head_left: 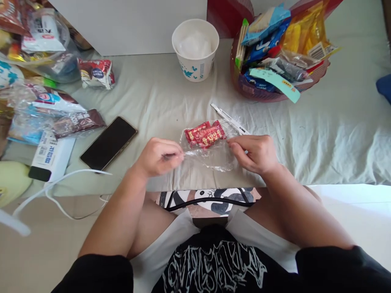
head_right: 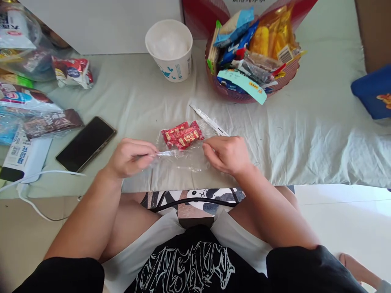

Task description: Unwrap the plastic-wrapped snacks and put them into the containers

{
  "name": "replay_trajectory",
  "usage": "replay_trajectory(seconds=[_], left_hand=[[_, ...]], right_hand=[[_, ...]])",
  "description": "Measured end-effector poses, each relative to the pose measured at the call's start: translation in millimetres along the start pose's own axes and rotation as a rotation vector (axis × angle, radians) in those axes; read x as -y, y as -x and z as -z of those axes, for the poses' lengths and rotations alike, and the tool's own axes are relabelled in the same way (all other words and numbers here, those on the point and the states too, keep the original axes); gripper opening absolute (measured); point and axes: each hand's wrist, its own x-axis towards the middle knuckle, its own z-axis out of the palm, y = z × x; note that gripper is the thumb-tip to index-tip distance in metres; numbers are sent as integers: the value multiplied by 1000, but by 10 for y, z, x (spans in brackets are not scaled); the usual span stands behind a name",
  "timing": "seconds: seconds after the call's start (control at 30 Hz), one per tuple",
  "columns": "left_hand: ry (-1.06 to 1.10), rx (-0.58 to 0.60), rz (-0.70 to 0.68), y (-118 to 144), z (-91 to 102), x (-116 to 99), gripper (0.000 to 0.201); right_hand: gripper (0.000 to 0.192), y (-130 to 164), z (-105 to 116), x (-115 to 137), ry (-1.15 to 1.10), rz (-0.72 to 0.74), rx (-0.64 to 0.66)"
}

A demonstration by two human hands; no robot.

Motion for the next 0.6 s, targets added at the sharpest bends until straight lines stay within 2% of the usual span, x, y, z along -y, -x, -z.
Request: replay_trajectory(seconds=[0.03,0.1,0.2,0.27,0.3,0.4,0.43,0.5,0.53,0.6], left_hand=[[131,21,87,-2,30,14,48],[374,-11,229,-4,118,45,62],[544,-82,335,7,263,100,77],[471,-122,336,13,301,141,74],[381,-178,332,9,288,158,66],[17,-314,275,-39,146,154,25],[-79,-285,245,-64,82,132,32],[-192,-170,216,-115,-37,67,60],[-223,-126,228,-138,-83,33,61],[-229,-100,284,-173,-148,-22,45]], right_hand=[[36,-10,-3,16,17,-14,-25],[30,-29,-18,44,33,-15,-66],[28,-48,-51,71,43,11,-64],[25,-51,-63,82,75,31,-37],[25,-51,-66,87,96,37,-29],[23,-56,-73,103,138,35,-47],[22,-60,-81,107,140,38,-59],[26,-72,-110,114,131,64,-75],[27,-79,-131,116,120,89,-78],[28,-95,-177,127,92,138,-75]])
